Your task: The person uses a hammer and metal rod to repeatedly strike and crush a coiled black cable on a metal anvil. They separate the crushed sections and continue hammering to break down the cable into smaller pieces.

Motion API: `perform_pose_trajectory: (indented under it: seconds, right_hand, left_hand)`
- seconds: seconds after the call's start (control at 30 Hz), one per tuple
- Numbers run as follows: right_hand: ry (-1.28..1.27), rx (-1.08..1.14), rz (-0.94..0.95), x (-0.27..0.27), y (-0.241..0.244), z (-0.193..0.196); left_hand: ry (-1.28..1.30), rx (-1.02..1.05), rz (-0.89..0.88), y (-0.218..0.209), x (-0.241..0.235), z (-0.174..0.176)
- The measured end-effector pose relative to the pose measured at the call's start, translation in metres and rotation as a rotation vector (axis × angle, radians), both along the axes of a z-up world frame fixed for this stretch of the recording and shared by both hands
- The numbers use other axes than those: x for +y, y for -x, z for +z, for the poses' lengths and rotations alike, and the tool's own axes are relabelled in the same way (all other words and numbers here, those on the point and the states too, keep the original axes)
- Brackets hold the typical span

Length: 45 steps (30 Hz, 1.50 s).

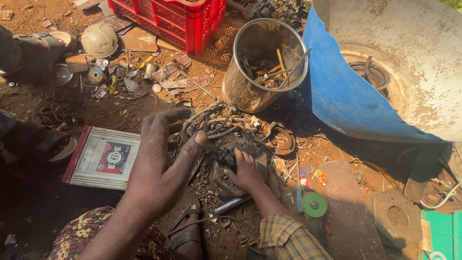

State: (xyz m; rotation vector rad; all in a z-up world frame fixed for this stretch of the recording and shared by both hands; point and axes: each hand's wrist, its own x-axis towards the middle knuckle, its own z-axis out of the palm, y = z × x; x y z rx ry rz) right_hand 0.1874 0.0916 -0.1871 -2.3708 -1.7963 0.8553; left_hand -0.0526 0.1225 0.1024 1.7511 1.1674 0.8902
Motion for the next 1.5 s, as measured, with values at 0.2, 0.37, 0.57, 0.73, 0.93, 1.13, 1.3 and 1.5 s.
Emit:
perform_pose_trajectory:
  seconds: [0.2, 0.37, 0.57, 0.73, 0.93, 1.13, 1.3, 1.5]
  right_hand:
    - [0.181, 0.085, -0.173, 0.030, 0.013, -0.032]
    - [-0.168, 0.402, -0.346, 0.038, 0.004, -0.018]
    - [-0.233, 0.258, -0.243, 0.032, -0.024, 0.068]
    - [-0.176, 0.109, -0.113, -0.050, -0.041, 0.123]
    - [-0.290, 0.081, -0.016, -0.119, -0.030, 0.114]
    - [-0.362, 0.014, 0.112, -0.171, -0.019, 0.108]
    - [-0.363, 0.018, 0.083, -0.200, -0.028, 0.117]
    - [-0.520, -0.207, -0.034, -0.197, -0.044, 0.143]
  left_hand:
    - [-0.023, -0.004, 0.031, -0.010, 0.017, -0.003]
    - [-0.006, -0.007, 0.070, -0.016, 0.033, -0.002]
    - [0.045, 0.054, 0.084, -0.023, 0.039, -0.011]
    - [0.103, 0.203, 0.045, -0.031, 0.042, -0.024]
    - [0.336, 0.483, -0.144, -0.084, 0.030, -0.091]
    - [0.561, 0.413, -0.144, -0.109, -0.002, -0.227]
    - [0.679, -0.066, 0.086, -0.125, -0.045, -0.297]
    - [0.498, 0.019, 0.130, -0.134, -0.047, -0.258]
